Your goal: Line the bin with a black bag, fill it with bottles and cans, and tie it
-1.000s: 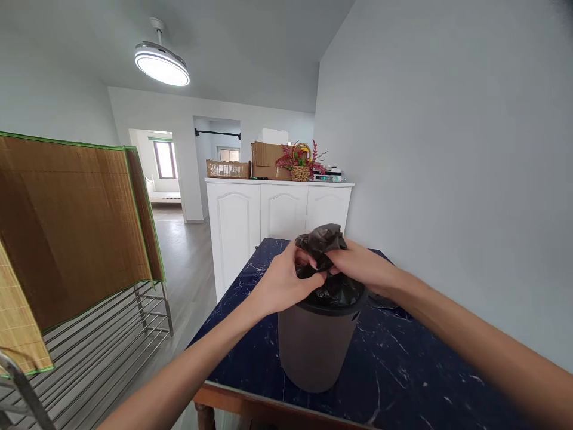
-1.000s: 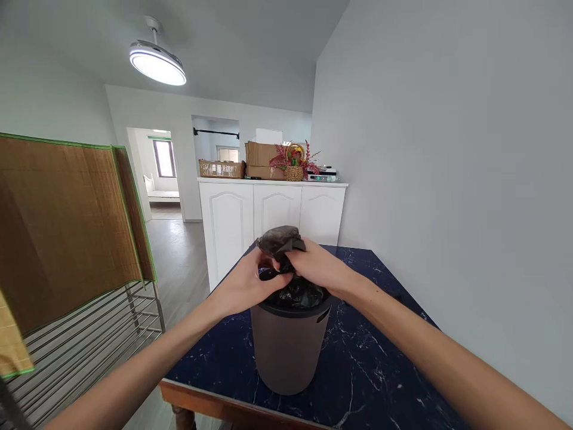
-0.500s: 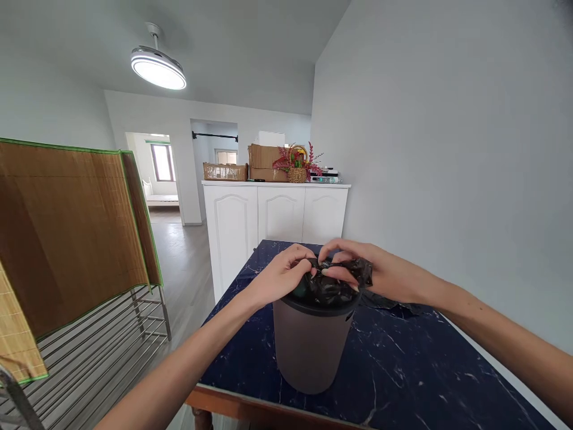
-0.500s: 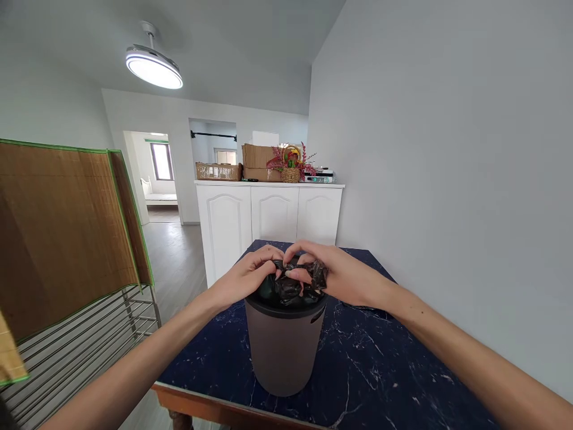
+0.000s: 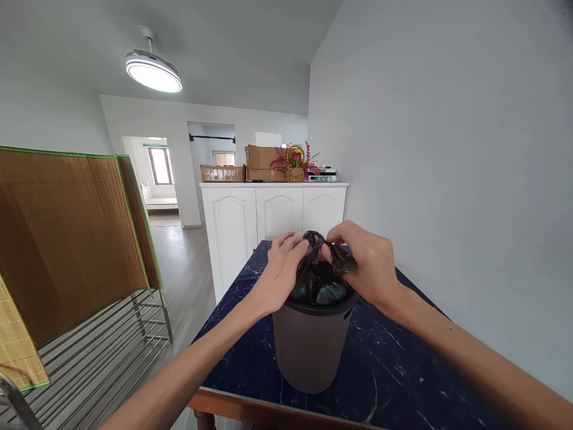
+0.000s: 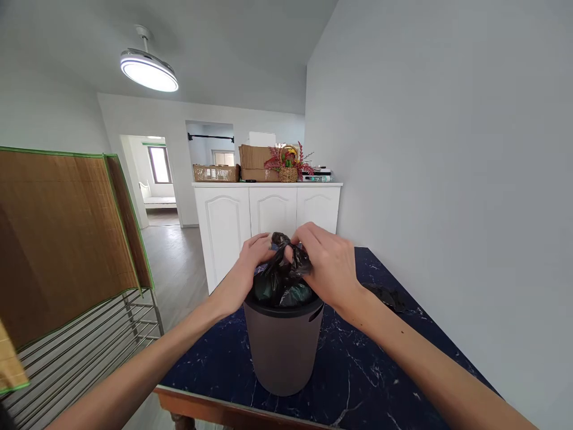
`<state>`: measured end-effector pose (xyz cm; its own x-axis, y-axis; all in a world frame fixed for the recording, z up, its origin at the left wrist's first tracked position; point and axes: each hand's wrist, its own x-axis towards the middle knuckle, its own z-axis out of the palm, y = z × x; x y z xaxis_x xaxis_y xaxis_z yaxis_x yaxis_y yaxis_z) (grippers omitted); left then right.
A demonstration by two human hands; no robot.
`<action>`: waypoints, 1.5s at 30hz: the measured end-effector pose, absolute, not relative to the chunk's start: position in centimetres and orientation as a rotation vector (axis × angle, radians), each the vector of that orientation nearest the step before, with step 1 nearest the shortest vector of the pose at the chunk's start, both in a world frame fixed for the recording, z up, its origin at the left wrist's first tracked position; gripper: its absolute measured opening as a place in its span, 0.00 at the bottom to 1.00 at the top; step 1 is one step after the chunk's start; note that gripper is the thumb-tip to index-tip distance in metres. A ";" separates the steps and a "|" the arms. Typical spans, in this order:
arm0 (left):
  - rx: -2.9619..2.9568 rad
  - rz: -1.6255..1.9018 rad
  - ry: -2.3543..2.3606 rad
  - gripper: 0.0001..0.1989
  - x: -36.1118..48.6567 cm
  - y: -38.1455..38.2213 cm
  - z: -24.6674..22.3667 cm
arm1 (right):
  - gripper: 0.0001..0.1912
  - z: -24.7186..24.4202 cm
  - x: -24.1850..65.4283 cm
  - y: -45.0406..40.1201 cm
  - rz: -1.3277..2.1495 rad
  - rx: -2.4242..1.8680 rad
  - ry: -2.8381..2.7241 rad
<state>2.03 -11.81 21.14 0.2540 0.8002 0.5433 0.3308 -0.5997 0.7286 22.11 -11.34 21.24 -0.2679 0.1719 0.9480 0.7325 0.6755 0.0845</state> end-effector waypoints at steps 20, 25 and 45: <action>1.447 1.309 0.853 0.20 0.7 -8.5 21.2 | 0.15 20.2 22.9 -11.0 -0.509 -0.702 -2.298; 1.496 1.361 1.050 0.18 -2.1 -5.9 20.3 | 0.09 19.1 24.2 -12.1 -0.296 -0.736 -2.394; 1.823 1.484 0.879 0.17 -0.4 -10.7 24.2 | 0.17 22.7 21.4 -12.0 0.123 -1.034 -2.396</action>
